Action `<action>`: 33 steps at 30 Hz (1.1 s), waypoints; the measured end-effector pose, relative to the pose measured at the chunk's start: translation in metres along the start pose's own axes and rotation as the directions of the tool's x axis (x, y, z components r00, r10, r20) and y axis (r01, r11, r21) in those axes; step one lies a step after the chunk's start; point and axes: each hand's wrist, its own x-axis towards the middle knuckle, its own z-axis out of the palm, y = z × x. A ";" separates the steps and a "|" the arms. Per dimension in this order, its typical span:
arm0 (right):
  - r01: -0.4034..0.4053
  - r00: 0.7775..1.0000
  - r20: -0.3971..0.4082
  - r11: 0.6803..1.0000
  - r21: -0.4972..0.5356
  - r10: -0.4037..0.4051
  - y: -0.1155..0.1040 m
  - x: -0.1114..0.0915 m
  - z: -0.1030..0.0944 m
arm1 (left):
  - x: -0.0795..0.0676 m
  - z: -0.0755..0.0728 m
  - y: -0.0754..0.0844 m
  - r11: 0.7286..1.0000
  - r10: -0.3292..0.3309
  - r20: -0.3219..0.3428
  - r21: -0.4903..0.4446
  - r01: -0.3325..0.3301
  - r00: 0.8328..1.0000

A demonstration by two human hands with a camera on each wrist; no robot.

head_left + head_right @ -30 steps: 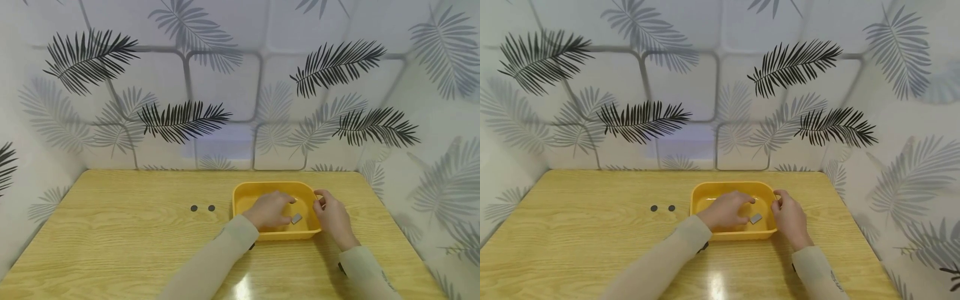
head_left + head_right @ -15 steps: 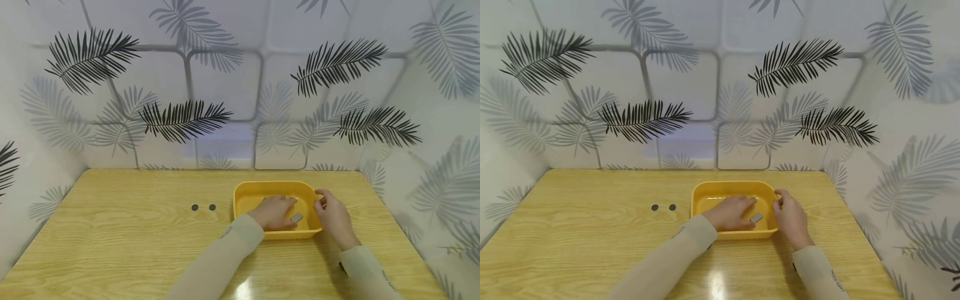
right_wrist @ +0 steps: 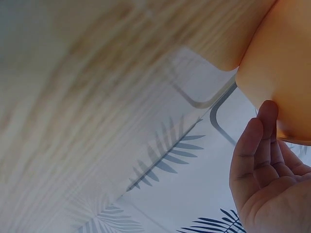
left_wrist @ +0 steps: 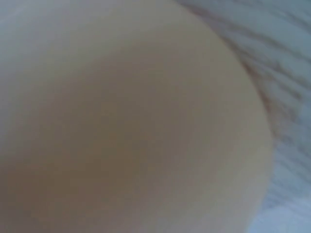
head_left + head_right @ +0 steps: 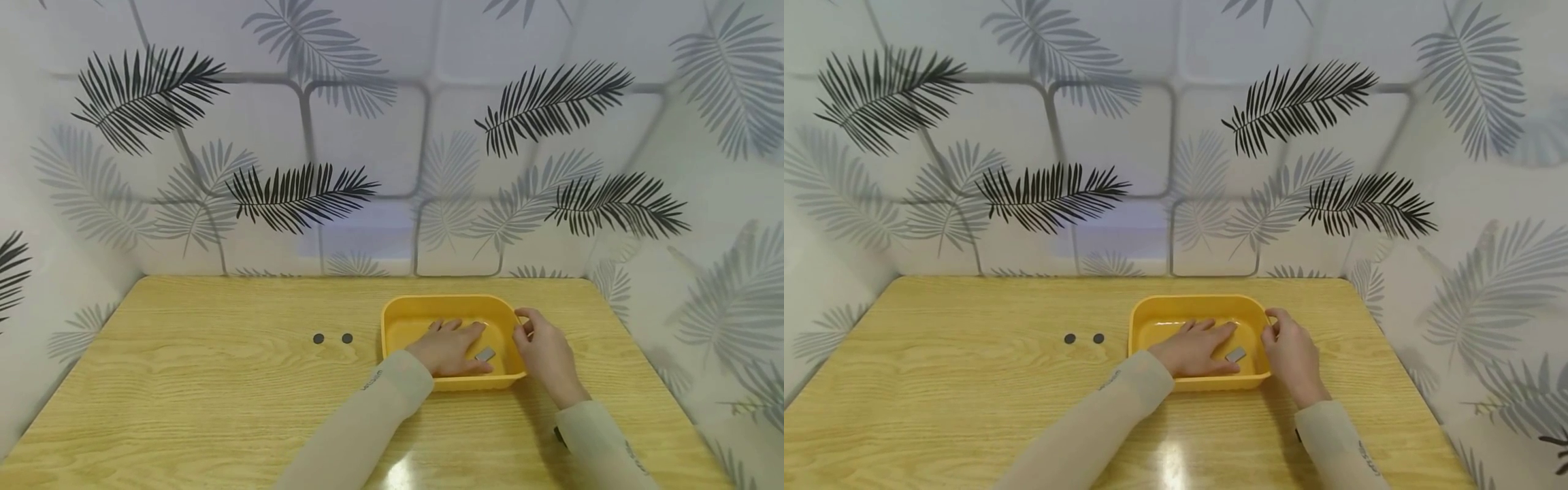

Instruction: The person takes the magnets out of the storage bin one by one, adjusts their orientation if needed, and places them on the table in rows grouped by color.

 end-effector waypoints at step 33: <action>-0.003 1.000 0.017 1.000 0.003 0.003 -0.001 0.001 0.002 | -0.021 -0.007 -0.025 0.998 -0.010 0.054 -0.054 0.013 0.998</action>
